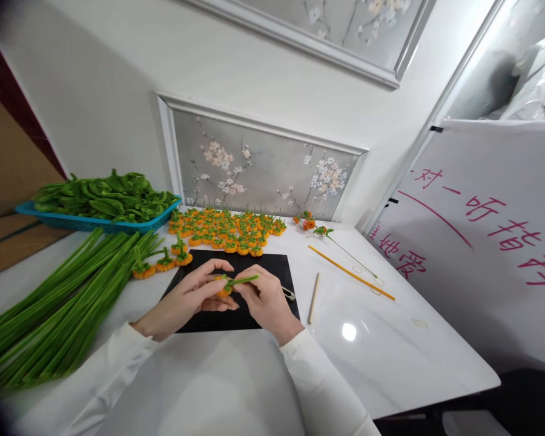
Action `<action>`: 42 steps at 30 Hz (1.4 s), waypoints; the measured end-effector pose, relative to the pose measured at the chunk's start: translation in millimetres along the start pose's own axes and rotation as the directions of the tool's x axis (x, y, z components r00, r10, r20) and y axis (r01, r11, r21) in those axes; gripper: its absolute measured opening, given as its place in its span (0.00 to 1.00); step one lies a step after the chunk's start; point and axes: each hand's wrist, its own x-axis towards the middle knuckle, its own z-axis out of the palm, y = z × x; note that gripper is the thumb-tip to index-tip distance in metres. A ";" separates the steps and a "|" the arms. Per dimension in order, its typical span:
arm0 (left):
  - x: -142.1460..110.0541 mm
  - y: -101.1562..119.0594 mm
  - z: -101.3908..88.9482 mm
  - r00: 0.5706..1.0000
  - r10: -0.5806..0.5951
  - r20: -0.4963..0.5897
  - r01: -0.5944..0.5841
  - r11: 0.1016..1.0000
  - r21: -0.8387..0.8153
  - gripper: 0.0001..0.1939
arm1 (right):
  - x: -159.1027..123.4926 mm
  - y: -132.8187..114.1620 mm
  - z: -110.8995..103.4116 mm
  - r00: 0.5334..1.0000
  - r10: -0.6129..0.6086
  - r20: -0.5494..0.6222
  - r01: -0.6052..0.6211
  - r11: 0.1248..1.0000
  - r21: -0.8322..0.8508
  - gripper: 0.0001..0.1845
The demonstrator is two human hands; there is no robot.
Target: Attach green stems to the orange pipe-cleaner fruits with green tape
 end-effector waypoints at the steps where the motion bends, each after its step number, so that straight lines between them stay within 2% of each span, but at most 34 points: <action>1: -0.2 0.5 -0.6 1.000 -0.030 0.006 0.030 0.999 -0.017 0.12 | 0.1 -0.5 -0.1 1.000 -0.002 0.007 0.002 1.000 0.003 0.06; 4: 0.2 -0.4 -2.3 0.998 -0.017 0.055 0.019 1.000 -0.023 0.10 | 0.0 -1.2 0.0 1.000 0.007 0.014 -0.007 1.000 0.004 0.06; 6: 1.1 -2.7 -2.7 0.994 0.087 0.061 -0.090 0.995 0.043 0.11 | -0.3 -0.9 0.1 1.000 0.000 0.010 0.000 1.000 0.002 0.06; 9: 2.5 -7.1 -1.9 0.965 0.259 0.037 -0.261 0.945 0.198 0.16 | -1.0 0.0 0.3 1.000 -0.006 0.001 0.006 1.000 -0.016 0.05; 12: 3.3 -10.8 -0.1 0.949 0.314 0.010 -0.305 0.912 0.273 0.14 | -1.9 -0.2 0.5 1.000 0.020 -0.006 -0.020 0.999 -0.040 0.05; 15: 2.6 -11.8 1.0 0.953 0.302 0.005 -0.292 0.916 0.274 0.08 | -2.4 -1.7 0.5 0.998 0.057 -0.008 -0.058 0.997 -0.058 0.06; 18: 1.8 -10.4 0.6 0.957 0.289 -0.004 -0.276 0.918 0.286 0.09 | -1.8 -3.4 0.1 0.998 0.065 -0.001 -0.065 0.996 -0.065 0.06; 27: 2.8 -6.3 -0.3 0.977 0.215 0.002 -0.204 0.923 0.326 0.08 | -1.7 -1.9 -0.2 0.999 -0.022 0.034 0.027 0.989 -0.147 0.06; 35: 5.8 -11.5 -6.0 0.974 0.226 -0.005 -0.200 0.870 0.450 0.08 | -4.7 -1.0 1.1 0.997 -0.064 0.053 0.074 0.972 -0.221 0.07; 39: 6.1 -7.9 -7.8 0.990 0.126 0.062 -0.140 0.916 0.376 0.06 | -4.2 -2.8 1.0 0.997 -0.045 0.063 0.057 0.978 -0.201 0.07; 42: 2.1 -0.8 -7.8 0.986 0.079 0.148 -0.116 0.959 0.260 0.07 | -3.2 -5.4 -1.5 0.996 -0.031 0.078 0.038 0.995 -0.094 0.08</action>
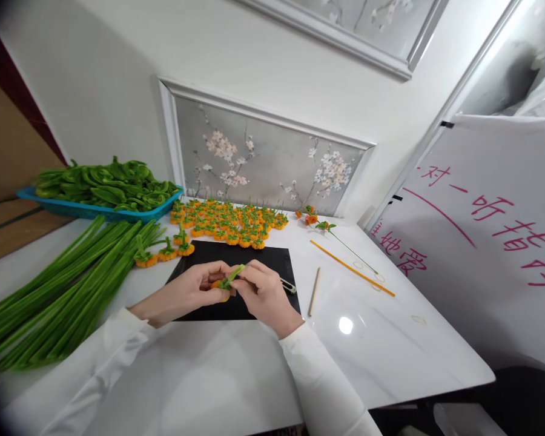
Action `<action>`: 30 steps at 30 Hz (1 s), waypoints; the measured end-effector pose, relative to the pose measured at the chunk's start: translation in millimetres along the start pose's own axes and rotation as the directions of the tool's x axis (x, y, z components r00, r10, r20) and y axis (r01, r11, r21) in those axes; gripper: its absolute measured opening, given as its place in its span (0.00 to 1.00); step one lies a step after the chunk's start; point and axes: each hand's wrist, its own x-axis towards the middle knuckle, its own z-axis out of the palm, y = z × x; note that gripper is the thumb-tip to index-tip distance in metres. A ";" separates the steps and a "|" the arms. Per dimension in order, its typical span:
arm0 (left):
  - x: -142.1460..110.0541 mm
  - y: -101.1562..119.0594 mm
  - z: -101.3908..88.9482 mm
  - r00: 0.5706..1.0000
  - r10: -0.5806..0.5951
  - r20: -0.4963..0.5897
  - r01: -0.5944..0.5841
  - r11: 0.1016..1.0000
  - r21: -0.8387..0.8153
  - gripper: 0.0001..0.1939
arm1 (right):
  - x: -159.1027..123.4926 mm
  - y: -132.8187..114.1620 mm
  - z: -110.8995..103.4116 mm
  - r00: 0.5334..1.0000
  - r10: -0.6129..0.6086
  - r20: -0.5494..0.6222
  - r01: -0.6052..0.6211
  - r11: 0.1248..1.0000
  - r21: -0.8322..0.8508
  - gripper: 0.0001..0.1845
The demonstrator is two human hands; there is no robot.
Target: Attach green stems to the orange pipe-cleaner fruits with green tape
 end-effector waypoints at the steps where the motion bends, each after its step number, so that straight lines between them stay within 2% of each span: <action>1: -1.5 2.5 -0.6 1.000 -0.022 0.018 0.022 0.999 -0.029 0.10 | 0.1 -0.4 -1.0 1.000 0.004 0.012 -0.004 0.999 0.042 0.08; 5: -6.6 9.9 -2.5 0.992 -0.076 0.105 0.085 0.993 -0.079 0.14 | -0.5 0.3 -2.4 0.999 0.026 0.029 -0.030 0.987 0.160 0.07; 7: -7.3 10.7 -1.7 0.992 -0.044 0.120 0.053 0.996 -0.073 0.15 | -0.8 1.2 -1.5 0.999 0.045 0.006 -0.046 0.983 0.176 0.06; 9: -6.2 8.4 0.9 0.998 0.012 0.064 -0.010 0.999 -0.033 0.19 | -0.4 1.9 -0.4 0.998 0.062 -0.029 -0.057 0.986 0.159 0.06; 11: -3.6 3.6 4.8 0.998 0.052 -0.039 -0.051 0.998 0.040 0.23 | 0.3 2.3 0.2 0.995 0.069 -0.068 -0.061 0.991 0.120 0.07; 14: 0.8 -3.4 9.8 0.986 0.091 -0.139 -0.081 0.994 0.077 0.18 | 1.3 2.3 -0.4 0.991 0.072 -0.111 -0.064 0.995 0.074 0.07; 18: 2.1 -1.0 11.1 0.988 0.098 -0.117 -0.106 0.992 -0.069 0.09 | 2.2 2.0 -4.2 0.987 0.069 -0.145 -0.062 0.997 0.054 0.07; 22: -1.1 7.5 8.3 0.999 0.001 -0.046 -0.015 0.950 -0.311 0.10 | 3.4 0.9 -7.9 0.987 0.063 -0.146 -0.052 0.996 0.078 0.07; 25: -2.2 9.0 7.0 0.998 -0.060 -0.020 0.045 0.900 -0.434 0.09 | 3.3 -0.1 -7.7 0.989 0.067 -0.129 -0.053 0.992 0.112 0.07; 28: -1.5 6.5 7.6 0.997 -0.082 -0.001 0.074 0.902 -0.425 0.09 | 2.0 -0.8 -4.9 0.990 0.082 -0.118 -0.071 0.993 0.094 0.08; 30: -0.1 4.1 9.0 0.999 -0.022 -0.049 0.005 0.949 -0.316 0.12 | 0.7 -0.8 -2.7 0.989 0.089 -0.119 -0.081 0.995 0.065 0.07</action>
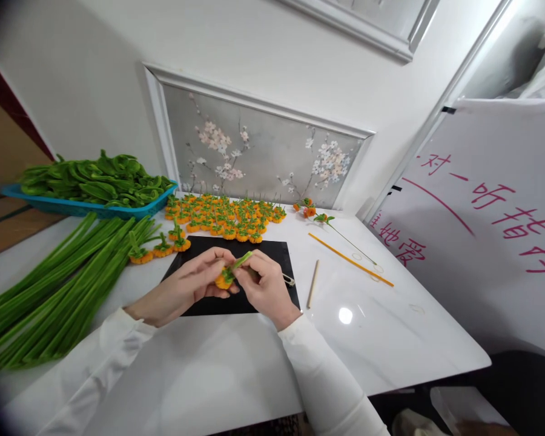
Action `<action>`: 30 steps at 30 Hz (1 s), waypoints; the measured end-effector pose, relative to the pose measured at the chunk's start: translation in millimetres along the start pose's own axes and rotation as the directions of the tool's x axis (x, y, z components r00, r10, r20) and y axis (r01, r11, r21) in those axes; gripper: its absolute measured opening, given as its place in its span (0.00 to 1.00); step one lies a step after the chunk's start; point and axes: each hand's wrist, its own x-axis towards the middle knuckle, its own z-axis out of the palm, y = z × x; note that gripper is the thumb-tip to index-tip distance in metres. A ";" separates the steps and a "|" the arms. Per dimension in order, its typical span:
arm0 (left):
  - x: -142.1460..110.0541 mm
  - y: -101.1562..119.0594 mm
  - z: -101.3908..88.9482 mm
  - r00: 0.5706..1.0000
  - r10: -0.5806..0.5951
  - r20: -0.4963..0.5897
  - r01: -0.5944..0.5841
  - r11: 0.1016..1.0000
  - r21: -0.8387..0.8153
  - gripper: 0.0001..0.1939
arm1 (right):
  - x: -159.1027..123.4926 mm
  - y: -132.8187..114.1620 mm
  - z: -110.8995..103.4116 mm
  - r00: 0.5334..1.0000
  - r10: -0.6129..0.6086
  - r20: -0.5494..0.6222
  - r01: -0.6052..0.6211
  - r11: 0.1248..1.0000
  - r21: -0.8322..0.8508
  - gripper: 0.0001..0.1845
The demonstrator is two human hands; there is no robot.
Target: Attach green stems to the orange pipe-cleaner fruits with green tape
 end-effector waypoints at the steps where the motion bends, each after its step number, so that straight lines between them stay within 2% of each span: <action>1: 0.8 -1.4 0.5 0.998 0.054 -0.022 -0.052 0.996 0.075 0.15 | -0.7 0.3 0.8 1.000 0.005 -0.003 -0.005 1.000 -0.012 0.07; 4: 3.3 -4.4 2.7 0.981 0.177 -0.083 -0.153 0.958 0.242 0.21 | -1.8 1.5 1.8 0.999 0.019 -0.027 -0.020 0.999 -0.035 0.08; 6: 4.2 -4.6 4.2 0.975 0.195 -0.110 -0.166 0.959 0.230 0.17 | -1.6 2.3 1.0 0.998 0.026 -0.054 -0.027 0.999 -0.028 0.09; 8: 4.0 -3.4 5.1 0.981 0.155 -0.114 -0.140 0.981 0.134 0.13 | -0.7 2.6 -0.5 0.998 0.024 -0.062 -0.025 1.000 -0.013 0.08; 13: 0.5 0.2 2.8 0.996 -0.078 -0.039 0.073 0.991 -0.113 0.14 | 1.4 0.9 -3.3 1.000 -0.013 -0.029 0.013 1.000 0.000 0.07; 17: 0.1 -0.3 0.8 0.989 -0.147 0.012 0.147 0.973 -0.180 0.12 | 0.6 -0.7 -2.3 1.000 -0.029 -0.003 0.029 0.998 0.050 0.06; 21: 0.6 -1.8 2.3 0.987 -0.159 0.036 0.163 0.977 -0.137 0.16 | -1.7 -0.8 0.1 1.000 -0.011 0.003 0.010 0.996 0.091 0.06; 23: 0.7 -2.9 3.8 0.997 -0.074 -0.004 0.074 0.997 -0.034 0.16 | -2.5 -0.1 1.2 1.000 0.006 -0.008 -0.006 0.996 0.090 0.06; 25: 1.2 -4.9 4.9 0.995 0.084 -0.057 -0.075 0.986 0.150 0.17 | -2.5 0.7 1.8 1.000 0.007 -0.017 -0.006 0.997 0.078 0.05; 28: 2.9 -8.7 4.4 0.960 0.258 -0.106 -0.197 0.898 0.394 0.19 | -1.6 1.1 2.2 1.000 -0.003 -0.018 0.004 0.999 0.047 0.05; 30: 4.1 -11.0 2.7 0.941 0.315 -0.123 -0.222 0.848 0.481 0.12 | -1.1 1.6 2.5 1.000 -0.002 -0.009 0.002 1.000 0.030 0.06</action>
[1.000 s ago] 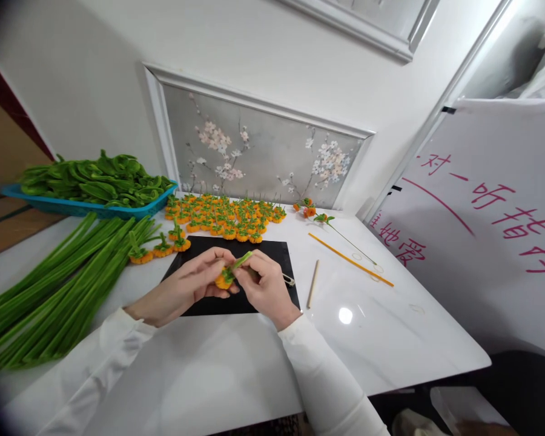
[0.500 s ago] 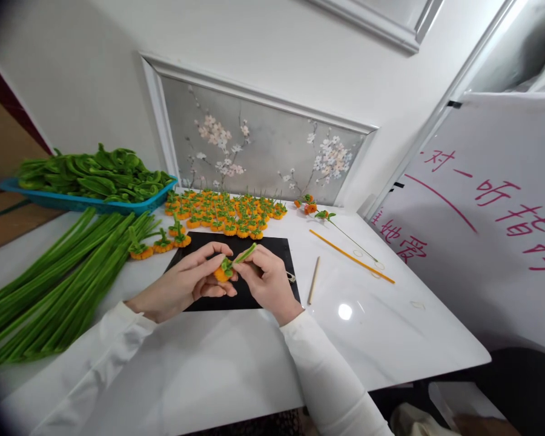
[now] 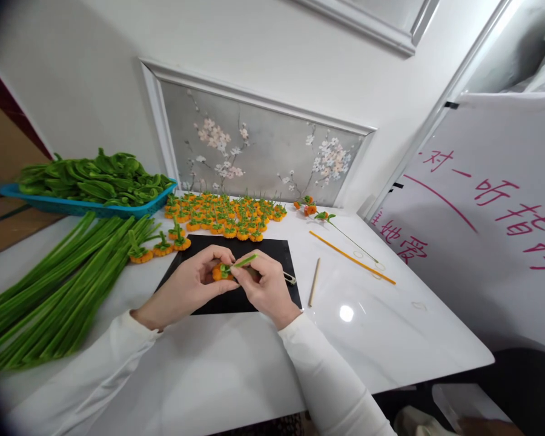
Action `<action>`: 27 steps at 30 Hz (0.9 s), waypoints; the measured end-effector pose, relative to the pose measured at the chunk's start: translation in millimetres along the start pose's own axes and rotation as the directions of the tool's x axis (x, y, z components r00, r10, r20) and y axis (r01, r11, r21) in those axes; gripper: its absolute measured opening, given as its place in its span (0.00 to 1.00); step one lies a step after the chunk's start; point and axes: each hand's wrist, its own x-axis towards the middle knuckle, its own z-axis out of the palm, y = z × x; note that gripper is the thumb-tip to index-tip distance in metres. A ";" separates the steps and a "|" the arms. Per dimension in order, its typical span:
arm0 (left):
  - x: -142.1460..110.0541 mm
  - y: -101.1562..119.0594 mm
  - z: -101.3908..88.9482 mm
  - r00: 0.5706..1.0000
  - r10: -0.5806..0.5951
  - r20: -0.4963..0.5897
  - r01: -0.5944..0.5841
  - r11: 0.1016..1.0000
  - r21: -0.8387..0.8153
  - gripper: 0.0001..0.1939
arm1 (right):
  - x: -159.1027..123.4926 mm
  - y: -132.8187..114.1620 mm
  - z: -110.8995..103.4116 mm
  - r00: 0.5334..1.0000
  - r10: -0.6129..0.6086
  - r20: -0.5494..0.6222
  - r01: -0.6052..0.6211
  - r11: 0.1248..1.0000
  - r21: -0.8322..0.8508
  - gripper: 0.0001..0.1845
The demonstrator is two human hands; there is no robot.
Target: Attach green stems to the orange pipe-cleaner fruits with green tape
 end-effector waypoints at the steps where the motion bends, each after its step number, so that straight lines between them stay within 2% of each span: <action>1: 0.2 -1.3 -0.4 1.000 0.022 -0.008 -0.022 0.999 0.043 0.09 | 0.2 0.5 0.2 1.000 -0.002 0.006 0.002 1.000 -0.007 0.06; 5: 0.8 -2.9 -2.1 0.999 0.047 0.003 -0.047 0.991 0.122 0.03 | 0.7 4.2 0.6 0.999 -0.050 0.021 0.050 0.998 -0.034 0.05; 7: 1.2 -0.6 -2.8 1.000 0.016 0.022 -0.017 0.999 0.043 0.04 | 1.2 5.9 -0.1 0.996 -0.080 0.030 0.082 0.996 -0.047 0.06; 9: 1.6 3.8 -4.2 0.993 -0.081 0.088 0.090 0.990 -0.110 0.05 | 2.0 6.8 -1.5 0.992 -0.113 0.063 0.117 0.991 -0.065 0.07; 10: 1.6 6.5 -5.4 0.978 -0.152 0.144 0.178 0.966 -0.186 0.06 | 2.4 6.7 -2.3 0.988 -0.128 0.085 0.134 0.988 -0.076 0.08; 12: 1.2 11.9 -8.7 0.912 -0.315 0.263 0.385 0.880 -0.280 0.07 | 2.9 5.7 -3.7 0.982 -0.144 0.119 0.156 0.983 -0.094 0.09; 13: 0.8 14.3 -10.8 0.877 -0.367 0.310 0.454 0.843 -0.287 0.07 | 2.9 4.7 -4.3 0.981 -0.144 0.129 0.157 0.983 -0.096 0.10; 15: -0.3 17.3 -14.8 0.836 -0.406 0.368 0.517 0.808 -0.283 0.08 | 2.6 1.7 -5.0 0.981 -0.128 0.145 0.141 0.986 -0.083 0.10; 18: -1.1 16.6 -17.5 0.831 -0.379 0.408 0.510 0.811 -0.285 0.10 | 1.7 -3.1 -5.5 0.981 -0.113 0.155 0.124 0.990 -0.066 0.08; 20: -0.4 12.3 -16.3 0.858 -0.344 0.382 0.459 0.847 -0.268 0.11 | 1.2 -4.4 -5.7 0.979 -0.116 0.165 0.129 0.989 -0.069 0.07; 23: 2.1 2.6 -12.4 0.926 -0.251 0.282 0.312 0.929 -0.201 0.12 | 0.9 -1.9 -5.3 0.967 -0.127 0.219 0.148 0.985 -0.086 0.07; 27: 5.1 -7.0 -11.1 0.934 -0.199 0.296 0.252 0.956 -0.152 0.11 | 1.6 4.0 -5.3 0.951 -0.116 0.288 0.155 0.981 -0.117 0.07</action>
